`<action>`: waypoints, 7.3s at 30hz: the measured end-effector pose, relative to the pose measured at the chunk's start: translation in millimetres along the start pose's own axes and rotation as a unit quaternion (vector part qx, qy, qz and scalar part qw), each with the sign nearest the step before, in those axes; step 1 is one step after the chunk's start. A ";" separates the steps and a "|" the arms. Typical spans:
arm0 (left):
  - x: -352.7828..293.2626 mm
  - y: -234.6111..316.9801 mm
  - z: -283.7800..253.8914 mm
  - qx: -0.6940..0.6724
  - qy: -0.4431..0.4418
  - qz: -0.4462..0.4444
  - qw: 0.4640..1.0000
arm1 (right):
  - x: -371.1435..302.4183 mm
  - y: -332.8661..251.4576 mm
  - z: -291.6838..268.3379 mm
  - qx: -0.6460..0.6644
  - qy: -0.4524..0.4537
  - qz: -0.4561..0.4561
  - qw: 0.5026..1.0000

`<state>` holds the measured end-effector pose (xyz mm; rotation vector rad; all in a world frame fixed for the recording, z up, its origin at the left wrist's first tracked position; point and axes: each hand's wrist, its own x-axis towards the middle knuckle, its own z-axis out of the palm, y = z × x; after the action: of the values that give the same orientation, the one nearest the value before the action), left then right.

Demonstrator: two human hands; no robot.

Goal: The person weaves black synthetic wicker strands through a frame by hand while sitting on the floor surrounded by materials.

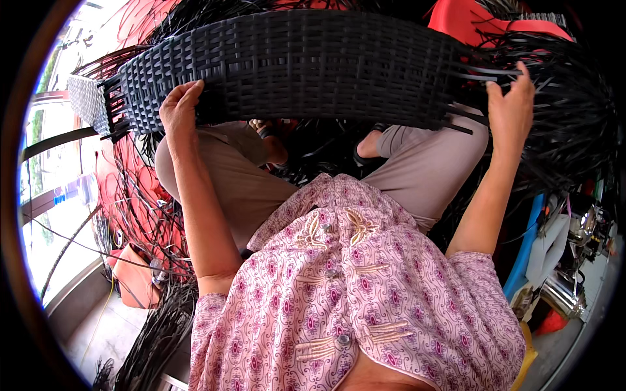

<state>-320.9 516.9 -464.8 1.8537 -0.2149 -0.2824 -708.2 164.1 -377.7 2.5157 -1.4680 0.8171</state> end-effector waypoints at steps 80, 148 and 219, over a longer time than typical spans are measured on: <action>5.2 -8.4 0.2 -0.008 0.013 -0.009 1.000 | -66.9 -102.0 61.4 0.374 -0.066 -0.066 0.923; 12.8 -17.3 -4.2 -0.017 0.025 -0.008 1.000 | -35.3 21.0 25.8 0.605 0.139 0.256 0.741; -143.9 84.8 234.4 0.223 -0.251 0.463 0.820 | 18.1 -27.7 54.7 0.460 -0.530 -0.075 0.709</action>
<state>-529.1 320.0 -437.7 1.8516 -1.6114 -0.0167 -656.7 145.0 -410.4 4.2499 -1.0087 -0.1609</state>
